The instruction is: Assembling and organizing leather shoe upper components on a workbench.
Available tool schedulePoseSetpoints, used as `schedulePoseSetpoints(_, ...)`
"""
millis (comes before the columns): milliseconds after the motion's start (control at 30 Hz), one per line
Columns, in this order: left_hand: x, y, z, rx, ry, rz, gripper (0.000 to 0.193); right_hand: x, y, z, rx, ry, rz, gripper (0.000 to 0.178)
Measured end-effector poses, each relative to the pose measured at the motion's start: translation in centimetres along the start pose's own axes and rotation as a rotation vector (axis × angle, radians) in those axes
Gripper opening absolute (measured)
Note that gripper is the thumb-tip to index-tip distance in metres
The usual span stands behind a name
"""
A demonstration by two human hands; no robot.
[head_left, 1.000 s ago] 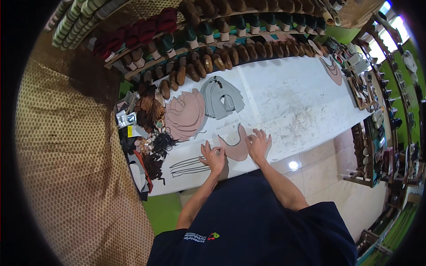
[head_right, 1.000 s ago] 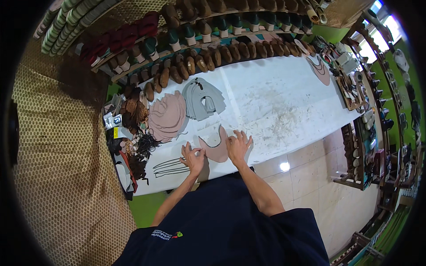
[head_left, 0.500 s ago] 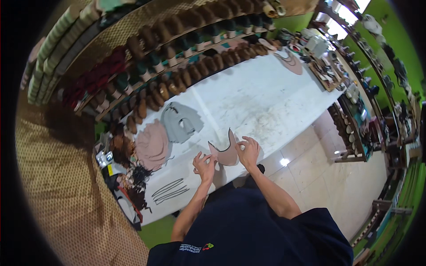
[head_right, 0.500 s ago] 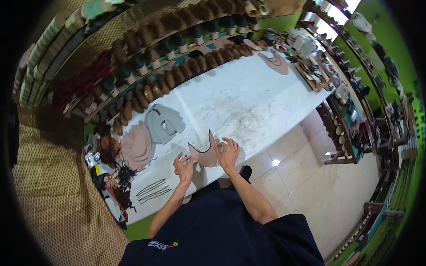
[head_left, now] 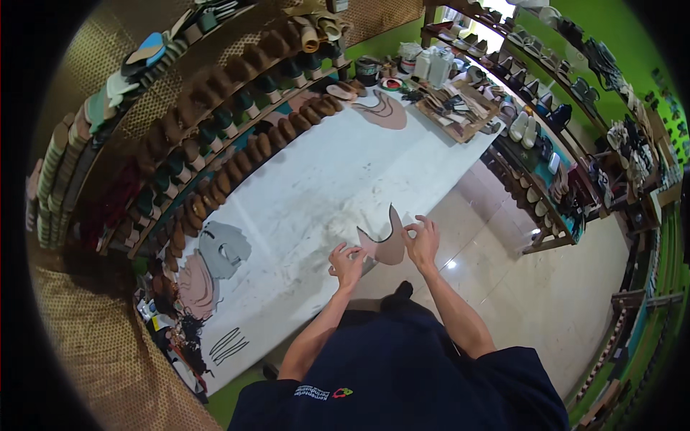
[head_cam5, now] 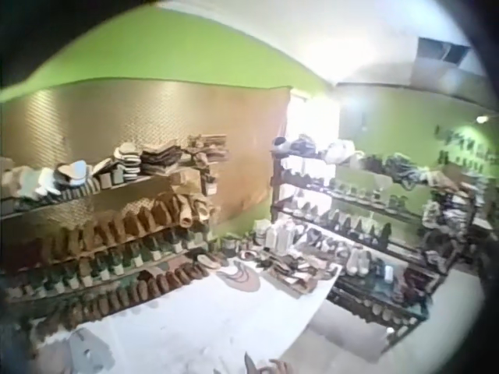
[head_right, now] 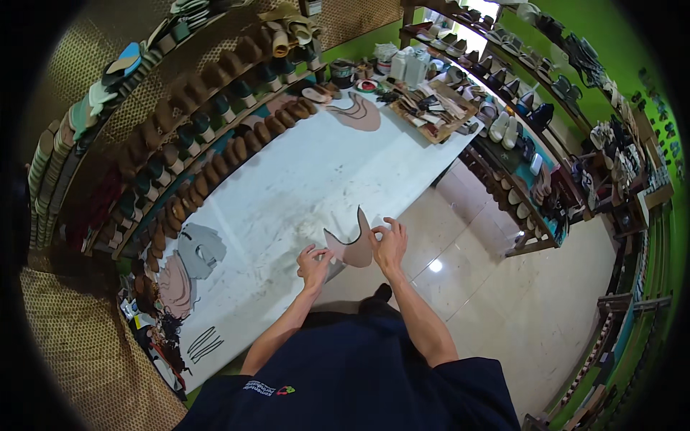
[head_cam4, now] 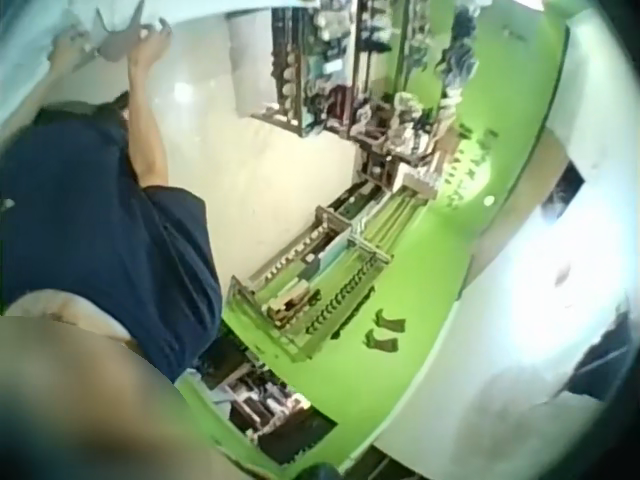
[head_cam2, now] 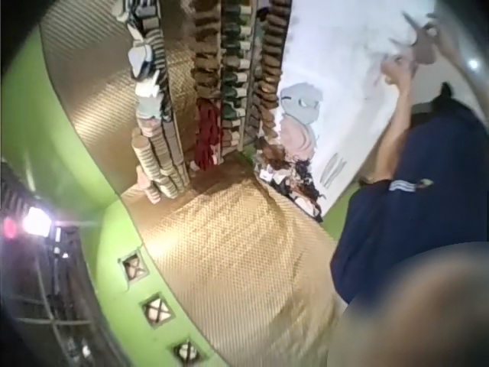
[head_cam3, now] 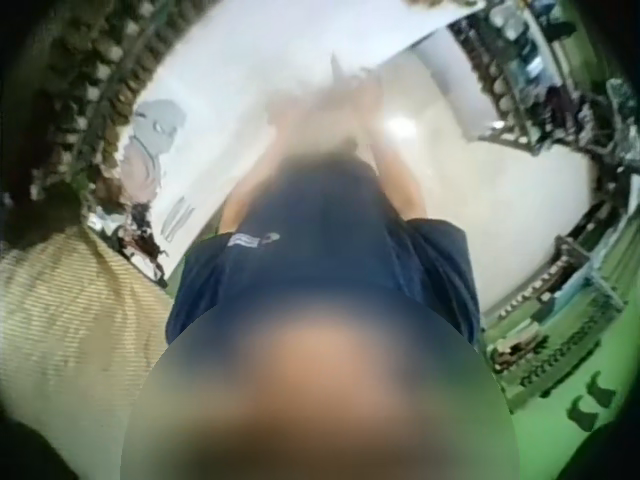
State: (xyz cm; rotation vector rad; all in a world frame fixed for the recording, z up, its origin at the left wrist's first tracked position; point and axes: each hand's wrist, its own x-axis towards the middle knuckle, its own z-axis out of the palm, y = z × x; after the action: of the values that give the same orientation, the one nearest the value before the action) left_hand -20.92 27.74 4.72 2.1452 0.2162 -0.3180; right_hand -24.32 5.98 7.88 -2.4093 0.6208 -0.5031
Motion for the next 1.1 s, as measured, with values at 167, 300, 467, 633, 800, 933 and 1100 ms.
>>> schedulePoseSetpoints(167,0.4,5.3,6.1,0.004,-0.024,0.021,0.026,4.9,4.9,-4.4,-0.048,0.004,-0.011,0.015)
schedulePoseSetpoints(300,1.4,8.9,9.3,0.03,0.048,0.056,0.029,8.8,7.7,-6.1,-0.024,-0.018,0.008,0.016)
schedulePoseSetpoints(467,3.7,11.1,12.0,0.031,0.068,0.078,0.03,13.5,9.2,-6.7,-0.017,-0.024,-0.041,0.015)
schedulePoseSetpoints(633,6.9,13.1,14.6,0.01,0.08,0.042,0.029,18.8,9.8,-6.4,-0.067,-0.054,-0.113,0.014)
schedulePoseSetpoints(800,10.8,15.9,17.3,-0.026,0.118,0.001,0.028,24.4,11.3,-5.0,-0.091,-0.075,-0.167,0.014)
schedulePoseSetpoints(933,13.3,17.4,18.7,-0.027,0.151,-0.013,0.027,28.7,12.2,-3.5,-0.115,-0.065,-0.249,0.014)
schedulePoseSetpoints(1100,16.6,19.7,19.7,-0.033,0.198,-0.051,0.027,33.8,11.7,-2.5,-0.033,-0.19,-0.176,0.013)
